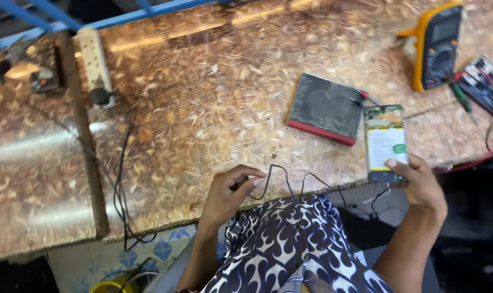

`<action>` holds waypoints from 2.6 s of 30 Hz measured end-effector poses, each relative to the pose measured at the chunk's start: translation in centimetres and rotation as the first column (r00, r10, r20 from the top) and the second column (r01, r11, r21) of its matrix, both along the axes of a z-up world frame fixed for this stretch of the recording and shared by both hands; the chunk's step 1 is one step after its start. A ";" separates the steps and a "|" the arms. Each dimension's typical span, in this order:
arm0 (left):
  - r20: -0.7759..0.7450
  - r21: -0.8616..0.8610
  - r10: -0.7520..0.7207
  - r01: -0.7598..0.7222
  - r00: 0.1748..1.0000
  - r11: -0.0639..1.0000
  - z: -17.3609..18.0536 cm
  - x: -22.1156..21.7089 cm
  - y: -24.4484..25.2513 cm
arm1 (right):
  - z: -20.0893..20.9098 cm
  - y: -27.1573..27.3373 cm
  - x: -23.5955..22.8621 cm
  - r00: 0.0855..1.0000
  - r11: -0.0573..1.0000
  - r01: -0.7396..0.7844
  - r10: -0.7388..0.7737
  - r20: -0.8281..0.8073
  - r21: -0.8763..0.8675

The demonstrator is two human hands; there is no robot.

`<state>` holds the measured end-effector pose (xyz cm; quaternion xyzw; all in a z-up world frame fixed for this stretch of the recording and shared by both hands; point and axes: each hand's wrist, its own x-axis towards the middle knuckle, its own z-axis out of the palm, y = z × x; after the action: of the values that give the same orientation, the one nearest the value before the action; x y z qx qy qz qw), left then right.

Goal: The person uses a multimeter to test the electrical connections on a disassembled mobile phone. They connect the multimeter probes to various points on the phone's motherboard and battery, observing the readings on the multimeter's display.

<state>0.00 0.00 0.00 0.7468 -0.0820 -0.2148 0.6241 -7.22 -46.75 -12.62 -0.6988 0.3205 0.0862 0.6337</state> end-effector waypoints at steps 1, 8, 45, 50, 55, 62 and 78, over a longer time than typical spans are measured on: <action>0.002 0.002 0.047 -0.047 0.999 0.999 -0.7 0.0 0.2 | -0.1 2.6 2.7 0.999 0.999 -0.047 0.047 0.002 0.002; 0.198 -0.246 0.371 -0.320 0.907 0.915 -3.2 0.5 1.2 | 0.2 21.3 14.2 0.926 0.896 -0.366 0.325 0.190 0.251; -0.069 0.371 -0.132 0.149 0.989 0.917 -9.9 0.5 2.8 | 1.3 11.3 14.5 0.952 0.960 -0.259 0.272 0.138 -0.107; -0.095 0.404 -0.191 0.213 0.977 0.890 -8.2 2.0 2.1 | 1.4 8.3 13.9 0.943 0.872 -0.271 0.326 0.070 -0.408; -0.167 0.387 -0.173 0.225 0.971 0.894 -7.8 2.6 1.6 | 3.5 10.3 13.1 0.919 0.727 -0.312 0.394 0.001 -0.612; -0.242 0.384 -0.128 0.216 0.962 0.898 -7.6 3.4 1.7 | 2.4 18.5 11.8 0.893 0.698 -0.425 0.425 -0.144 -0.577; -0.120 0.340 0.505 -0.442 0.855 0.830 -5.8 5.4 8.1 | 0.2 24.3 14.1 0.643 0.635 -0.671 0.756 0.127 -0.383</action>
<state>5.44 8.08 -5.78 0.8035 0.2046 -0.1382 0.5418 6.86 -22.43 -12.37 -0.8606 -0.0677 0.1840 0.4701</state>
